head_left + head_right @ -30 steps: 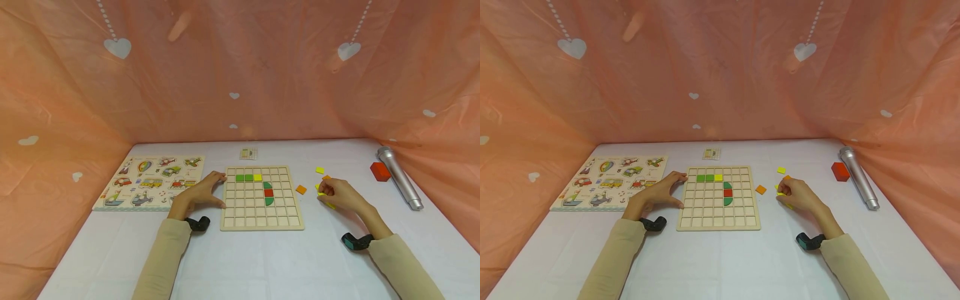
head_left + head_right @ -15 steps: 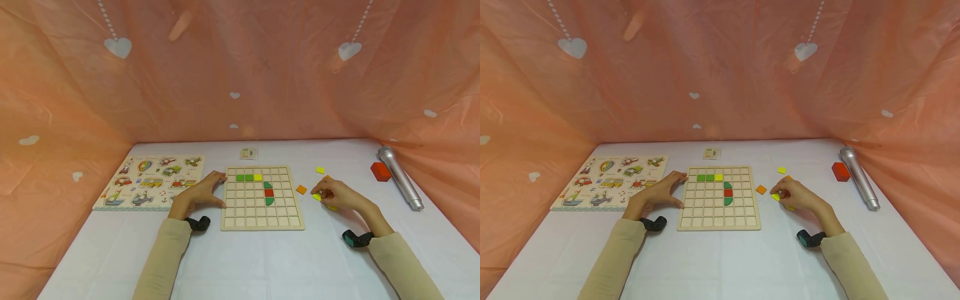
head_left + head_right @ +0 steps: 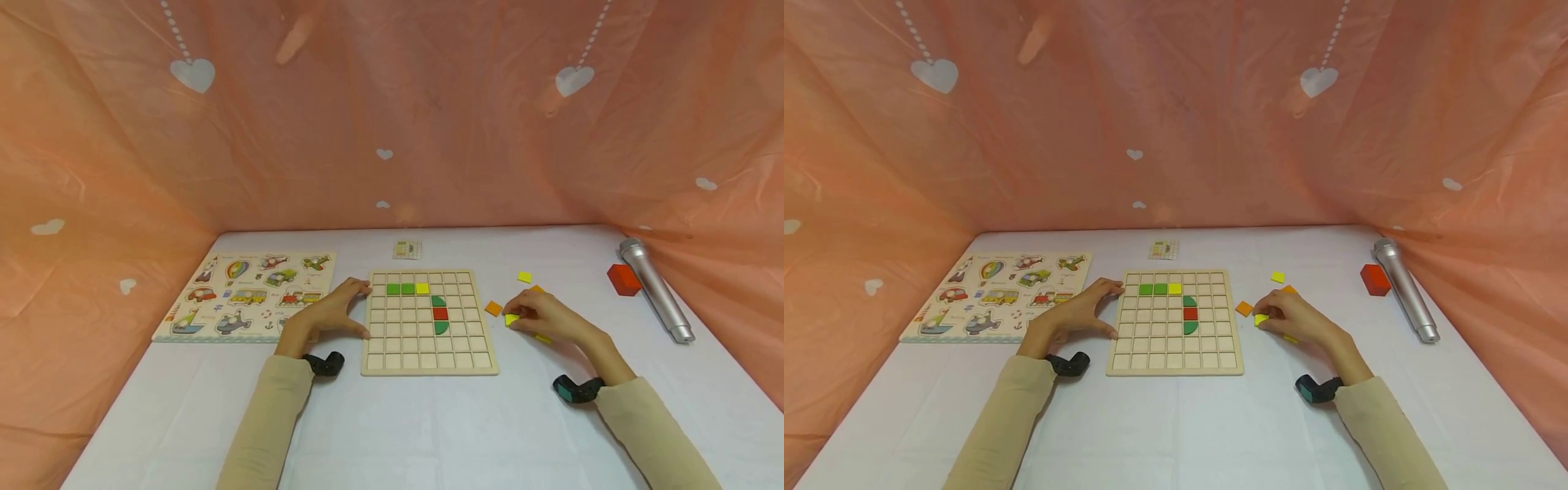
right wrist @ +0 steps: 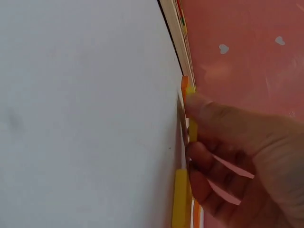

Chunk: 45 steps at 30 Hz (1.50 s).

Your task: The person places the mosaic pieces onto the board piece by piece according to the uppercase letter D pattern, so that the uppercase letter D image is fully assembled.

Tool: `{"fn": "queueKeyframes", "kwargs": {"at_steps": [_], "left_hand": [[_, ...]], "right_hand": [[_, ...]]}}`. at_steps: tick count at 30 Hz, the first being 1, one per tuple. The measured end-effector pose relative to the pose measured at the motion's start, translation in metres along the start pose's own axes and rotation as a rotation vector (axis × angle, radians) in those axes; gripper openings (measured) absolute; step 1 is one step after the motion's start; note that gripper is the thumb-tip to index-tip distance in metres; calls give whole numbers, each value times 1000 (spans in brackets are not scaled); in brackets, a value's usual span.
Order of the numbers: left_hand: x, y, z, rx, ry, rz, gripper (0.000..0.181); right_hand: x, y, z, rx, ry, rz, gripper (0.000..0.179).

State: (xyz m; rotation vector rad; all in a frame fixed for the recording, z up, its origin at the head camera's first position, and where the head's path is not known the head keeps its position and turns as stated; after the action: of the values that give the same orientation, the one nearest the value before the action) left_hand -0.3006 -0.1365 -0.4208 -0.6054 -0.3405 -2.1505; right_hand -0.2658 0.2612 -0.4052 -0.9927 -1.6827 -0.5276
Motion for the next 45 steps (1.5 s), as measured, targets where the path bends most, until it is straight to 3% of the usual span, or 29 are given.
{"fn": "queueKeyframes", "kwargs": {"at_steps": [5,10,20,28,36,45], "left_hand": [[1,1,1,-2,-2,-1,90],[0,0,1,-7,-6,-3,89],[0,2,4,-6,-7,-10,88],[0,1,4,-15,-20,-11,89],[0,0,2,-11,-22,-9,89],[0,0,2,-15,-19,-8,89]], "right_hand": [[-1,-13,-19,60,-53,74,25],[-9,-31,-55,114,-80,119,27],[-40,-53,-111,256,-31,39,24],[-53,-58,-118,270,-9,20,19],[-52,-58,-119,302,-3,55,16],[-52,-59,-121,276,-30,17,17]]}}
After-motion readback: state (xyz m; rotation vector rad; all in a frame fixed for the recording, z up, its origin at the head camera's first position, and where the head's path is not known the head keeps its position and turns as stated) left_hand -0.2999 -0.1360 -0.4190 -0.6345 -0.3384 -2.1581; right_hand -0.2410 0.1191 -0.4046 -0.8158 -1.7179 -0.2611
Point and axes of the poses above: each hand's wrist, its own y-axis away from the middle knuckle, its own x-axis out of the back of the hand, z = x × y, the point moved 3 cm from there along -y, towards the middle knuckle, and after that the axes turned 13 degrees about y, right-handed, at the moved point
